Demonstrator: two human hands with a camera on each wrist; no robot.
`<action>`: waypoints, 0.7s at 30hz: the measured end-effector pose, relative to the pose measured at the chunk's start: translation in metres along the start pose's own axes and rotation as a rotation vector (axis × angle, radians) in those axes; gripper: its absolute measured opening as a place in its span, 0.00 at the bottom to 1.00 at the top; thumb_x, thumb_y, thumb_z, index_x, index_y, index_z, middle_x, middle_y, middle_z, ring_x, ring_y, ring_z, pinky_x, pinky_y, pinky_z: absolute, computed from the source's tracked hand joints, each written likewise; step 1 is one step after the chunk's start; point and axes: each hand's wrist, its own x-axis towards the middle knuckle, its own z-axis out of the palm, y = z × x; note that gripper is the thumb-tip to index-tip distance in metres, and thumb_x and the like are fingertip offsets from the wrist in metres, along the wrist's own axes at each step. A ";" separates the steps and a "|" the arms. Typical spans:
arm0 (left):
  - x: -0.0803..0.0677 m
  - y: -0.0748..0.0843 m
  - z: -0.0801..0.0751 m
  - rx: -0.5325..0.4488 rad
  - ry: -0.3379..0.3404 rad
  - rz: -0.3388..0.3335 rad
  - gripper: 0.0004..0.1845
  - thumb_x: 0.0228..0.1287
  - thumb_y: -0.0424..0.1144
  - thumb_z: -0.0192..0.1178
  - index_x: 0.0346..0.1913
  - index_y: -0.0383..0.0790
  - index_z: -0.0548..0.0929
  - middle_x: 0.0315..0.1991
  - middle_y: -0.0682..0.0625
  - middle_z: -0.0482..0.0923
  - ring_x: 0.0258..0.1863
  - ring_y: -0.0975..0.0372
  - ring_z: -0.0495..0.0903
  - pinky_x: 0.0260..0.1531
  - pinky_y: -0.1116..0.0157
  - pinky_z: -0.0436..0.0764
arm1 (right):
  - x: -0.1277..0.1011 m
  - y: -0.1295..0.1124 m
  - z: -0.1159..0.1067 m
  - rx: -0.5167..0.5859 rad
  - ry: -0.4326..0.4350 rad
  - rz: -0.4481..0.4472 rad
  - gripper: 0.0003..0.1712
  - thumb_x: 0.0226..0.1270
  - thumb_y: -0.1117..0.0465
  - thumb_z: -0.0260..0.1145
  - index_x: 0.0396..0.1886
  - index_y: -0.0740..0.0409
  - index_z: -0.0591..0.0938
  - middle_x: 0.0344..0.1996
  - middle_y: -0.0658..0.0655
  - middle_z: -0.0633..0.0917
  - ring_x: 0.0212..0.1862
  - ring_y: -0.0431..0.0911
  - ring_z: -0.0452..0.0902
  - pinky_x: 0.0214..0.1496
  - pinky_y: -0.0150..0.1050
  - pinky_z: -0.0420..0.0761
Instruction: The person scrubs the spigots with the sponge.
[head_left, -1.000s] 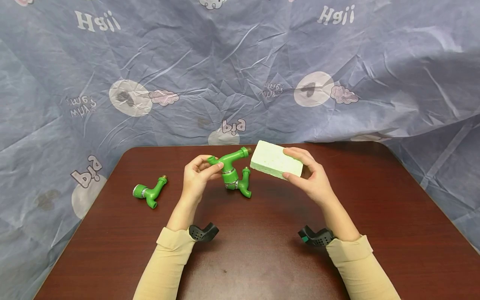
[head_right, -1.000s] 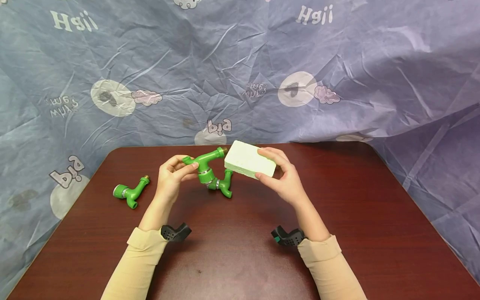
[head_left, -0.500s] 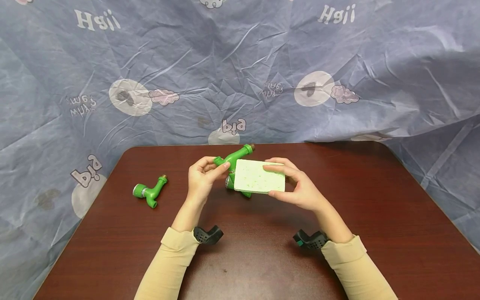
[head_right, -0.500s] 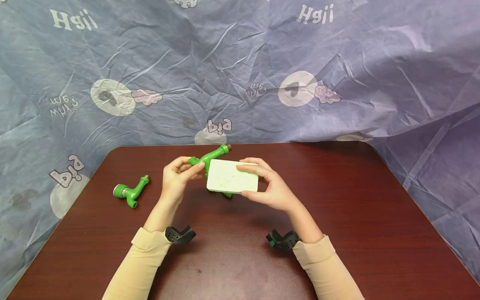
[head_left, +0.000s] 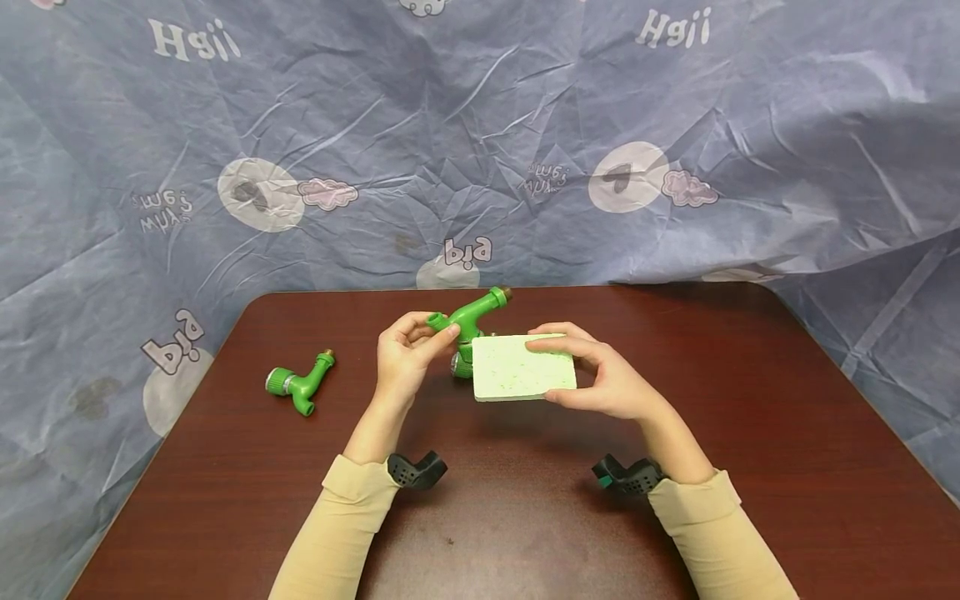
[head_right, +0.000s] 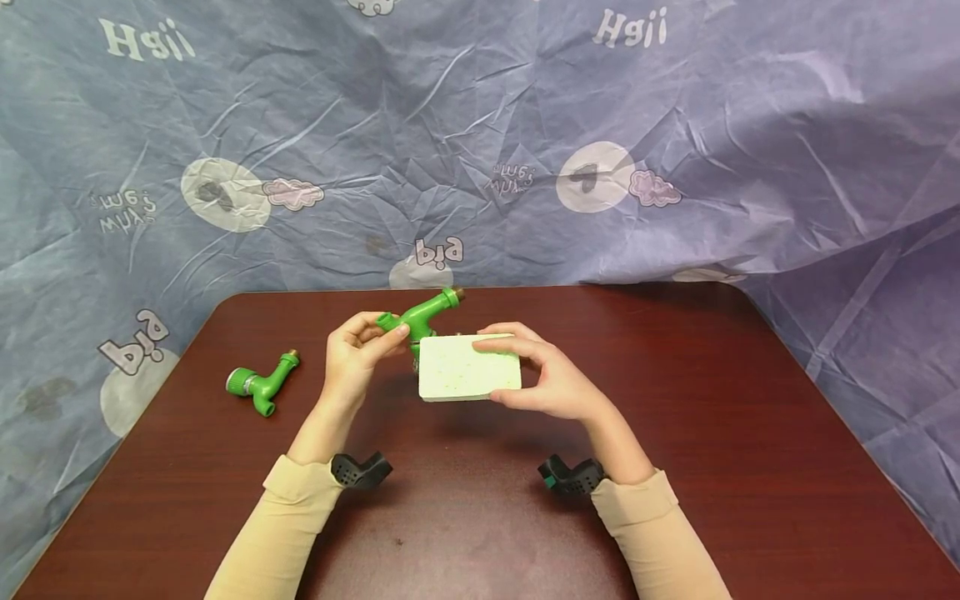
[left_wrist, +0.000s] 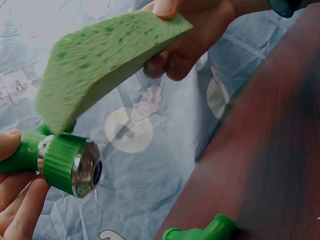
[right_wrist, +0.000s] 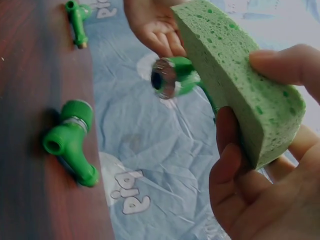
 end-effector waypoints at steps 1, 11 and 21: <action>-0.001 0.007 0.003 0.005 0.000 0.003 0.15 0.51 0.32 0.71 0.42 0.33 0.82 0.34 0.42 0.83 0.29 0.54 0.84 0.30 0.55 0.83 | -0.001 0.000 -0.002 -0.003 0.002 -0.003 0.32 0.47 0.79 0.69 0.57 0.69 0.75 0.59 0.63 0.68 0.58 0.50 0.66 0.44 0.34 0.79; -0.009 0.077 0.031 0.037 0.016 -0.110 0.13 0.53 0.19 0.62 0.44 0.23 0.79 0.34 0.53 0.84 0.28 0.65 0.82 0.27 0.68 0.82 | -0.006 0.002 -0.020 -0.097 0.095 0.053 0.32 0.48 0.78 0.69 0.57 0.68 0.75 0.58 0.62 0.70 0.55 0.46 0.68 0.43 0.30 0.77; -0.011 0.076 0.031 -0.100 -0.033 -0.099 0.14 0.53 0.16 0.59 0.45 0.22 0.77 0.40 0.45 0.83 0.29 0.58 0.84 0.32 0.61 0.83 | -0.008 0.003 -0.023 -0.090 0.180 0.176 0.32 0.51 0.75 0.70 0.59 0.64 0.74 0.59 0.59 0.69 0.47 0.44 0.73 0.40 0.30 0.78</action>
